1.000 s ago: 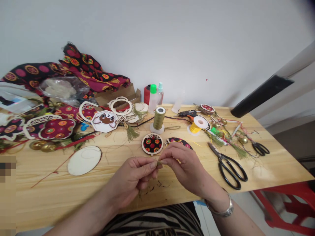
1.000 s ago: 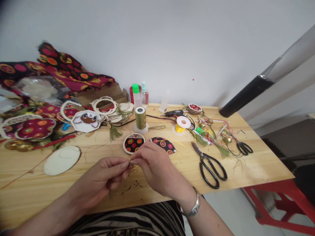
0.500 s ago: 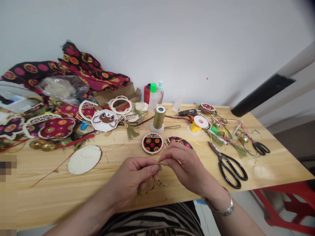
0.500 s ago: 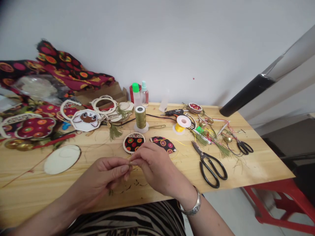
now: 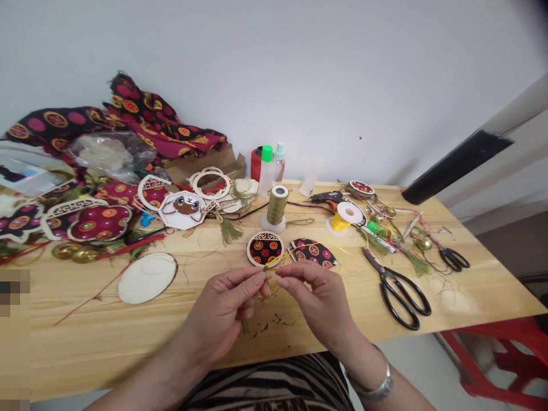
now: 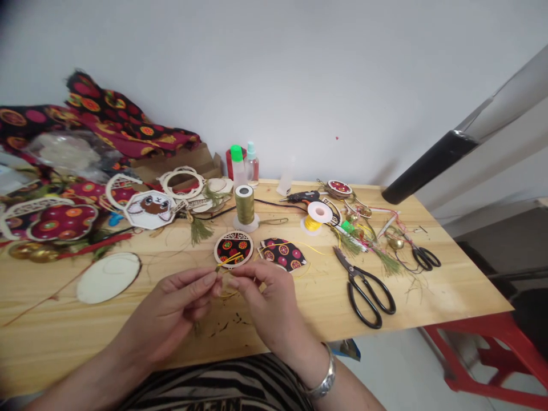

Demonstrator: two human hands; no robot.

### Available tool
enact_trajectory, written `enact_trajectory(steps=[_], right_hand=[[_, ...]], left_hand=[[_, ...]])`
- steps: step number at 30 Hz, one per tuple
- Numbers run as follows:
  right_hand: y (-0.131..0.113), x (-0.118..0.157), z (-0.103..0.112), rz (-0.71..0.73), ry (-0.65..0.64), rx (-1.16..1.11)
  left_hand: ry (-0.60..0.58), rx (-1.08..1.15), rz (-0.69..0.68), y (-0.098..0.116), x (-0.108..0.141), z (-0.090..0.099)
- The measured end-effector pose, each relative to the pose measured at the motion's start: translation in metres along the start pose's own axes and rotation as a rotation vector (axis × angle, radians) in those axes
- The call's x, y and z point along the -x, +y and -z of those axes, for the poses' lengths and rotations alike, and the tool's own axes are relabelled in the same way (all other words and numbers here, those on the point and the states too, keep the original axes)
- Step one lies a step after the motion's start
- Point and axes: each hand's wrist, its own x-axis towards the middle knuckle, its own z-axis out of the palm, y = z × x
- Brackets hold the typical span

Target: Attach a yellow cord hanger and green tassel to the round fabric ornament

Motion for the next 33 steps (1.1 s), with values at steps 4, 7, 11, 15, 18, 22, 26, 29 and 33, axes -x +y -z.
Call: enact_trajectory(steps=[4,7,11,15,18,22,26,29,33], right_hand=[[-0.001,0.004,-0.013,-0.01,0.073,-0.068],[-0.002,0.004,-0.018,0.042,0.127,-0.086],[0.0,0.005,-0.02,0.101,0.172,-0.027],[0.003,0.008,-0.023,0.205,0.213,0.091],[0.003,0.009,-0.023,0.26,0.213,0.134],[0.003,0.008,-0.018,0.249,0.132,0.116],[0.002,0.007,-0.013,0.202,0.026,0.056],[-0.001,0.012,-0.012,0.225,-0.027,0.057],[-0.013,0.023,-0.002,0.232,-0.212,0.074]], left_hand=[[-0.001,0.031,0.016,-0.003,0.001,-0.002],[0.009,0.047,0.029,-0.006,0.001,-0.003],[0.026,0.085,0.044,-0.009,0.0,-0.004],[0.055,0.109,0.037,-0.009,0.0,-0.006],[0.07,0.106,0.028,-0.009,0.001,-0.006],[0.057,0.076,0.015,-0.009,0.004,-0.005],[0.025,0.013,0.003,-0.011,0.006,-0.003],[0.016,0.003,0.01,-0.013,0.006,-0.005],[0.036,0.017,-0.02,-0.004,0.002,-0.002]])
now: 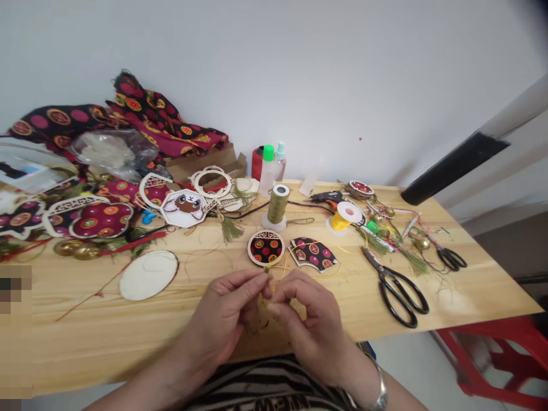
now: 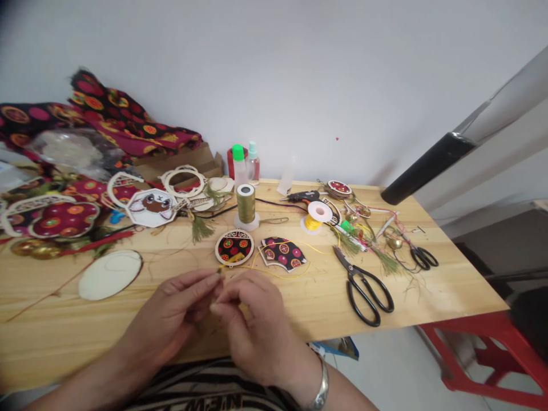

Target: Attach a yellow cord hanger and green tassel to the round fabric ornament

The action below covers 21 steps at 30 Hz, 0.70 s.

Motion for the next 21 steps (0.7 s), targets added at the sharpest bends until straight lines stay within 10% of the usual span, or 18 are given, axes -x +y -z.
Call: enact_trajectory(steps=[5,21], right_hand=[[-0.01,0.014,0.019,0.093,-0.553,0.089],[0.01,0.029,0.028,-0.183,-0.41,0.43]], left_hand=[[0.16,0.128,-0.215,0.038,0.002,0.016],[0.275,0.2,-0.226,0.055,0.022,0.032]])
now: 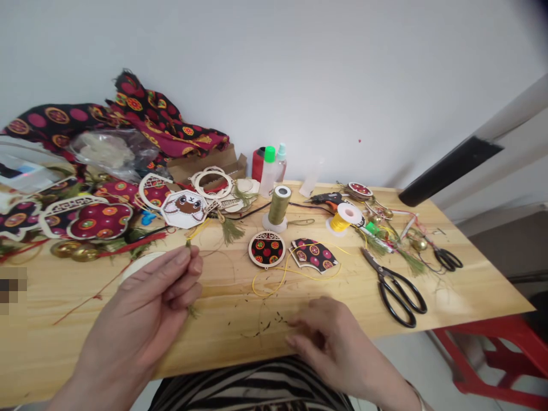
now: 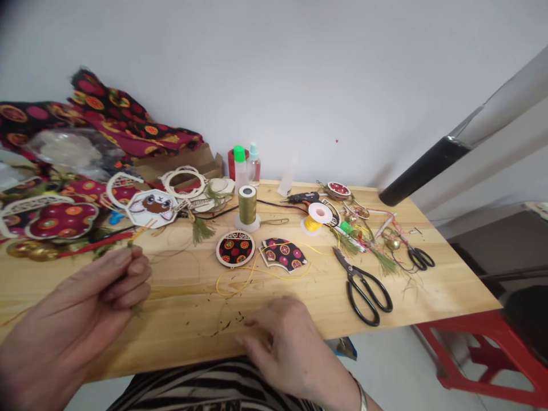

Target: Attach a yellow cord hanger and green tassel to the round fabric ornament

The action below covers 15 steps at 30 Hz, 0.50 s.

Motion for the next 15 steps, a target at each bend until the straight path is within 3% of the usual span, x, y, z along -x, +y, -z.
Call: enact_trajectory(steps=[4,6,11,15], right_hand=[[0.01,-0.011,-0.007,-0.031,0.247,0.135],[0.01,-0.016,-0.006,-0.028,0.278,0.162],[-0.008,-0.023,-0.008,0.069,0.074,0.143],[-0.014,-0.029,-0.021,0.189,0.001,0.246]], left_hand=[[-0.028,-0.017,0.043,-0.007,-0.001,0.005],[0.002,-0.028,0.047,-0.011,-0.003,0.007],[0.046,-0.032,0.028,-0.014,-0.005,0.008],[0.041,-0.045,0.053,-0.015,-0.005,0.006]])
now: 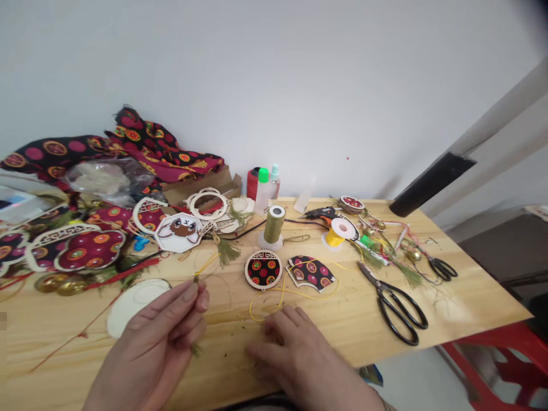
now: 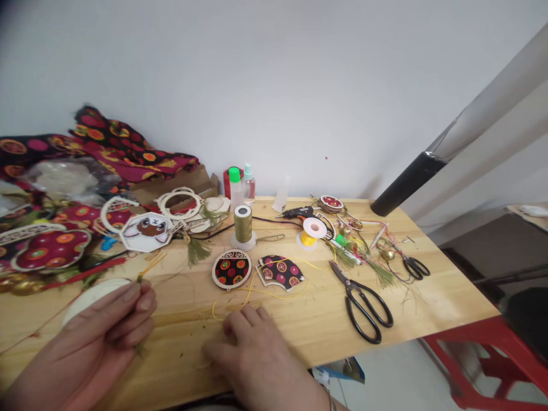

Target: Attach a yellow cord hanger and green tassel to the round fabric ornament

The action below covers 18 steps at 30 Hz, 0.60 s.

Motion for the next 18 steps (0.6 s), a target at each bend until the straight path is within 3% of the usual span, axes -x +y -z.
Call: enact_trajectory(steps=[5,9,13,18], right_hand=[[0.002,-0.001,-0.006,0.061,-0.039,0.043],[0.004,0.009,0.009,-0.02,0.02,-0.112],[0.014,0.025,0.039,-0.118,0.313,-0.51],[0.03,0.04,0.078,-0.16,0.778,-0.756]], left_hand=[[-0.01,-0.011,0.01,-0.005,-0.001,0.0],[0.018,-0.023,0.029,-0.005,-0.001,-0.001],[0.027,-0.027,0.029,-0.004,-0.002,-0.001],[0.048,-0.014,0.033,-0.004,-0.002,-0.002]])
